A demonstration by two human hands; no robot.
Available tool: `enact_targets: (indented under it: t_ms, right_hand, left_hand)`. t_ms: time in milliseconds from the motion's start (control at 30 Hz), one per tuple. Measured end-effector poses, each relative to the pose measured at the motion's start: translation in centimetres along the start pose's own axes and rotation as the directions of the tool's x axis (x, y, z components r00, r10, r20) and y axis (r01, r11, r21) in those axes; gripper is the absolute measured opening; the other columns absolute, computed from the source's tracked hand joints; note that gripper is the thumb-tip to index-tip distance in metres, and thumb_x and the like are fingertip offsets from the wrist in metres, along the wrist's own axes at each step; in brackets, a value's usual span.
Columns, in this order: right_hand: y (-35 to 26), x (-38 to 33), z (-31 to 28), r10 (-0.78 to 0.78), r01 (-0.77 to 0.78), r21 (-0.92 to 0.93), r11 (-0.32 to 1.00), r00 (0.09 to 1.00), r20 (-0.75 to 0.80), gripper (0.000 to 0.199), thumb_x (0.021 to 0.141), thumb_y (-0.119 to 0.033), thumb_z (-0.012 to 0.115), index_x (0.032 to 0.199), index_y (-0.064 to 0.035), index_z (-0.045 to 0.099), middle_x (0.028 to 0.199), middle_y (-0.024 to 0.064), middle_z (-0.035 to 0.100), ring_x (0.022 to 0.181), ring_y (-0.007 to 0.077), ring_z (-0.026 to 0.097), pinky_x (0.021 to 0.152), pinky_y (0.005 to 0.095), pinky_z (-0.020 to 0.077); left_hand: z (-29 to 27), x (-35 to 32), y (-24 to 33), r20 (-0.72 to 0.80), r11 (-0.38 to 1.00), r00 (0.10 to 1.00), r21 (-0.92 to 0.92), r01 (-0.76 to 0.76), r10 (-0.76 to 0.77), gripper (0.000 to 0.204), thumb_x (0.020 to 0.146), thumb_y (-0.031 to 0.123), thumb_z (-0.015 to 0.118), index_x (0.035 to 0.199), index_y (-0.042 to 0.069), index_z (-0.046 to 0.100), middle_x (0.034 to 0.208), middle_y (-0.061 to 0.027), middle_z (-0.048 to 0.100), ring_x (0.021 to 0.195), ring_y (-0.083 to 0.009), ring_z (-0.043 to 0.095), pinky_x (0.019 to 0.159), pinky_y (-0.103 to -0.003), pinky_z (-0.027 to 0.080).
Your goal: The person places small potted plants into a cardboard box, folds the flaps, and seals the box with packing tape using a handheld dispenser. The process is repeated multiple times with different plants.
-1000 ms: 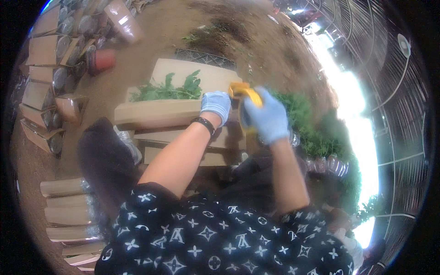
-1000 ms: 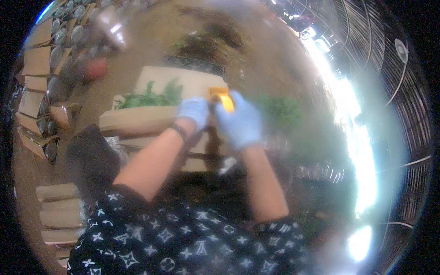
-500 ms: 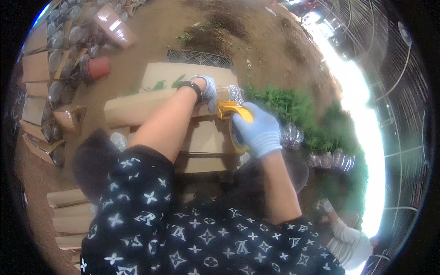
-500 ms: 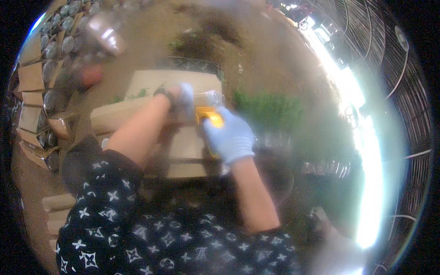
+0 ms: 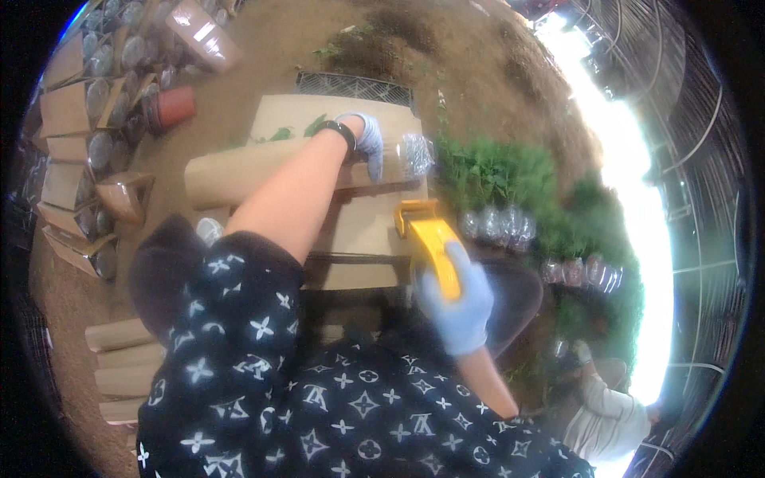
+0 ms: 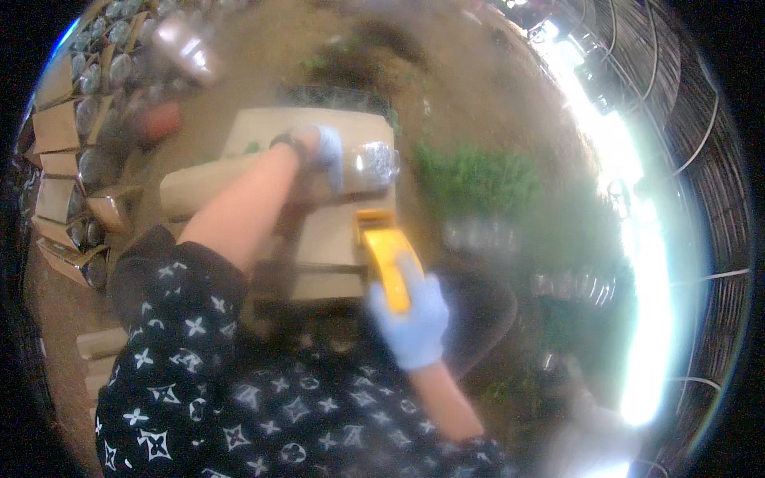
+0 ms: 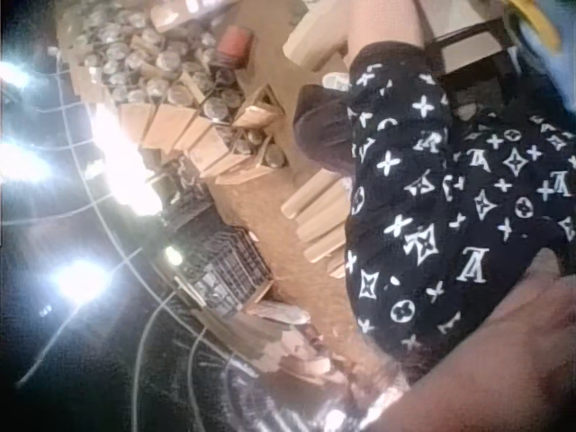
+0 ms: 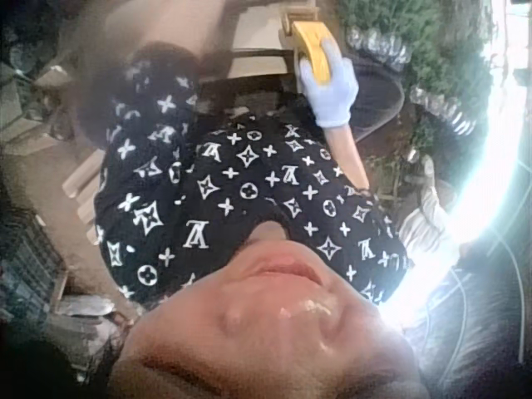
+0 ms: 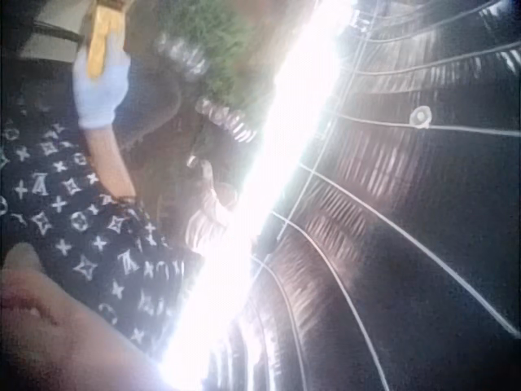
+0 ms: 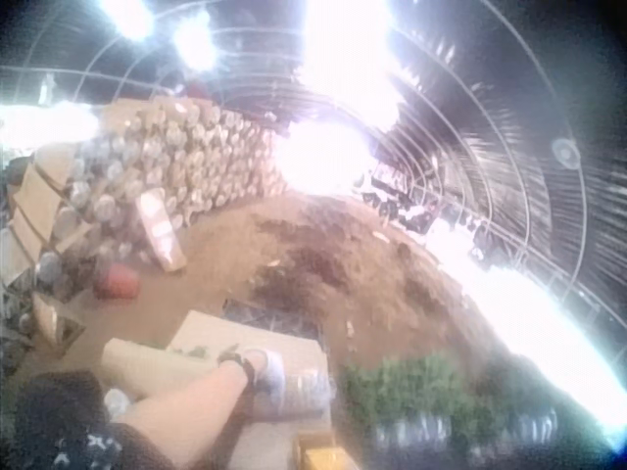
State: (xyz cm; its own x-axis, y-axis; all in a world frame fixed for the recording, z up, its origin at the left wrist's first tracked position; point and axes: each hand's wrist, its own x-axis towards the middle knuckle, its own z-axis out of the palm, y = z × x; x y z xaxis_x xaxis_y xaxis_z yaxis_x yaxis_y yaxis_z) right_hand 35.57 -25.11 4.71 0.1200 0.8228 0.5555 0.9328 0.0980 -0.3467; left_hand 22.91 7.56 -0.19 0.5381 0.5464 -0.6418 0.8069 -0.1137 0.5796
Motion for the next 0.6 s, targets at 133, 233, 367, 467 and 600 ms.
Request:
enact_targets:
  t_ms: [133,233,367,467,600]
  right_hand:
    - [0.4,9.3,5.4,0.240,-0.204,-0.134,0.970,0.903,0.358,0.042,0.083,-0.044,0.068,0.113,-0.0150,0.073,0.095,0.0224,0.071,0.087,0.0388,0.070,0.080,0.0478,0.0563]
    - [0.6,14.8,7.2,0.343,-0.202,-0.305,0.931,0.775,0.532,0.044,0.082,-0.047,0.065,0.108,-0.0141,0.078,0.107,0.0176,0.074,0.099,0.0359,0.070,0.090,0.0422,0.0538]
    - [1.4,16.3,-0.1,0.256,-0.249,-0.078,0.965,0.842,0.474,0.042,0.079,-0.037,0.077,0.108,-0.0071,0.079,0.100,0.0133,0.077,0.088,0.0205,0.073,0.085,0.0348,0.0567]
    - [4.1,16.7,-2.6,0.203,-0.258,0.310,0.915,0.959,0.199,0.033,0.078,-0.024,0.076,0.108,-0.0109,0.077,0.093,0.0145,0.073,0.085,0.0266,0.071,0.082,0.0380,0.0564]
    - [10.3,19.6,8.0,-0.338,0.330,0.135,0.934,0.940,0.040,0.047,0.073,-0.016,0.078,0.120,-0.0185,0.074,0.094,0.0104,0.066,0.085,0.0263,0.067,0.080,0.0363,0.0560]
  left_hand:
    - [-1.0,3.3,-1.0,0.036,0.998,0.998,0.015,-0.058,0.058,0.089,0.058,0.016,0.097,0.139,0.009,0.060,0.153,-0.0167,0.050,0.134,-0.0389,0.050,0.106,-0.058,0.044]
    - [-1.6,4.2,-1.7,0.033,0.999,0.999,-0.019,0.038,-0.038,0.092,0.058,0.018,0.097,0.142,0.012,0.059,0.157,-0.0161,0.046,0.139,-0.0391,0.047,0.108,-0.060,0.043]
    - [-1.0,1.4,-1.0,-0.050,0.996,0.995,0.025,-0.081,0.082,0.078,0.056,0.027,0.097,0.127,0.009,0.070,0.141,-0.0171,0.060,0.121,-0.0345,0.062,0.095,-0.053,0.054]
    - [0.9,-3.2,1.3,-0.176,0.893,0.976,0.449,-0.035,0.126,0.065,0.055,0.035,0.096,0.110,0.006,0.077,0.120,-0.0180,0.073,0.101,-0.0295,0.072,0.084,-0.044,0.060]
    - [6.6,-9.0,2.3,-0.483,0.873,0.850,0.485,0.059,0.211,0.029,0.076,0.027,0.080,0.095,0.005,0.078,0.099,-0.0197,0.076,0.094,-0.0325,0.075,0.080,-0.042,0.060]
